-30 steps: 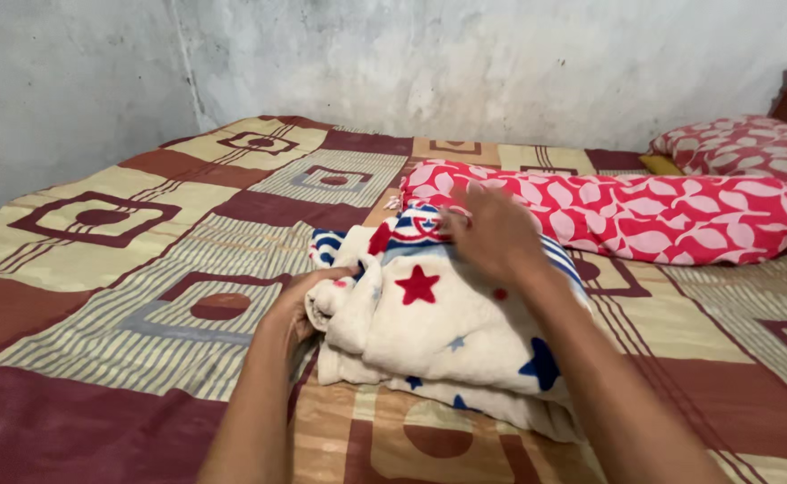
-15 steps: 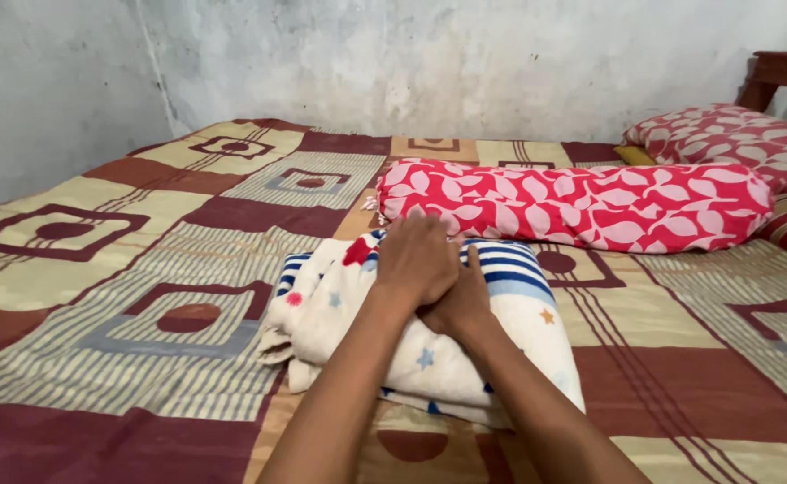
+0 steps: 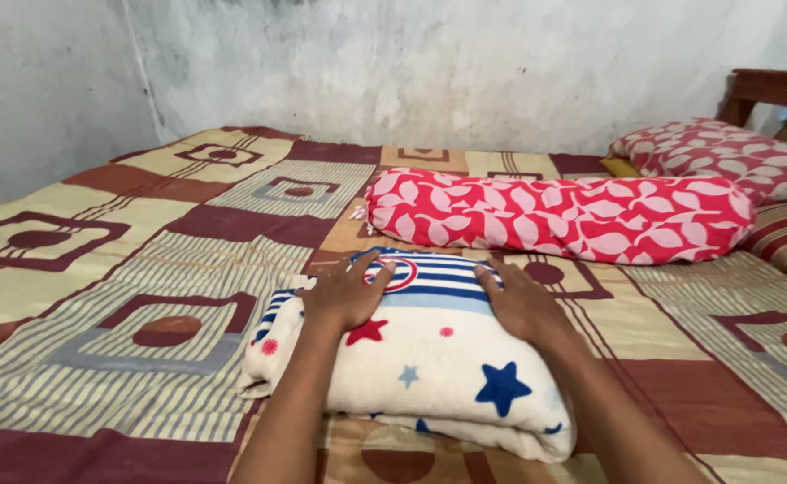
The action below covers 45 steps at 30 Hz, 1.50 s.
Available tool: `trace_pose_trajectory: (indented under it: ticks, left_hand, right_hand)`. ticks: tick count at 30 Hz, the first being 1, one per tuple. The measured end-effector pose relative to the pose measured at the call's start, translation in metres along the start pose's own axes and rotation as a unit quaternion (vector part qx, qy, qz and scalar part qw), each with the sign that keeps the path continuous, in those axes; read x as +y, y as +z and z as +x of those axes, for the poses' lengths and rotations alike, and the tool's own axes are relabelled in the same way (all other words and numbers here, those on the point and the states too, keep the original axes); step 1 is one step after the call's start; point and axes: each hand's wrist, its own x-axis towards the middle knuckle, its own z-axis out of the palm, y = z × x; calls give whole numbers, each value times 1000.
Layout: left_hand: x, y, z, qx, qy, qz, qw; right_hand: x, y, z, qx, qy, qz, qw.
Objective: The person folds two blankets on a bed, smoothing them with their hands and rolling one before folding it into a bundle.
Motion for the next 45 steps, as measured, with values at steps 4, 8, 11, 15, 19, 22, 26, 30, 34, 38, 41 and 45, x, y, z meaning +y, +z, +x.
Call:
trace_pose_trajectory:
  ticks: [4, 8, 11, 15, 19, 22, 26, 30, 34, 38, 41, 45]
  left_hand:
    - [-4, 8, -2, 10, 12, -16, 1000]
    - [-8, 3, 1, 14, 7, -11, 1000]
    - [-9, 5, 6, 9, 14, -10, 1000]
    - [-11, 6, 11, 7, 20, -14, 1000]
    - [0, 0, 20, -22, 4, 49, 999]
    - [21, 11, 23, 85, -3, 168, 982]
    - [71, 35, 14, 222, 71, 372, 899]
    - [74, 50, -20, 189, 154, 168, 955]
    - [30, 31, -12, 121, 252, 105, 955]
    - [20, 24, 1, 105, 242, 80, 961]
    - [16, 17, 9, 106, 199, 123, 966]
    - [-7, 1, 11, 75, 112, 56, 989]
  right_hand:
    - [0, 0, -7, 29, -8, 4, 1000]
    - [-27, -18, -4, 141, -83, -102, 981]
    - [-52, -9, -5, 174, -174, -93, 965]
    - [-58, 32, -22, 85, -159, -165, 970]
    - [-55, 37, -20, 57, -135, -174, 974]
    - [-52, 37, -17, 56, -113, -161, 979]
    - [-45, 34, -4, 44, -113, -199, 973]
    - [-44, 31, -3, 14, -111, -218, 970]
    - [-55, 39, -5, 49, -77, -165, 982]
    - [-62, 40, -8, 66, -73, -162, 982]
    - [-63, 36, -14, 61, -68, -144, 985]
    - [-66, 35, -19, 69, -65, -135, 986]
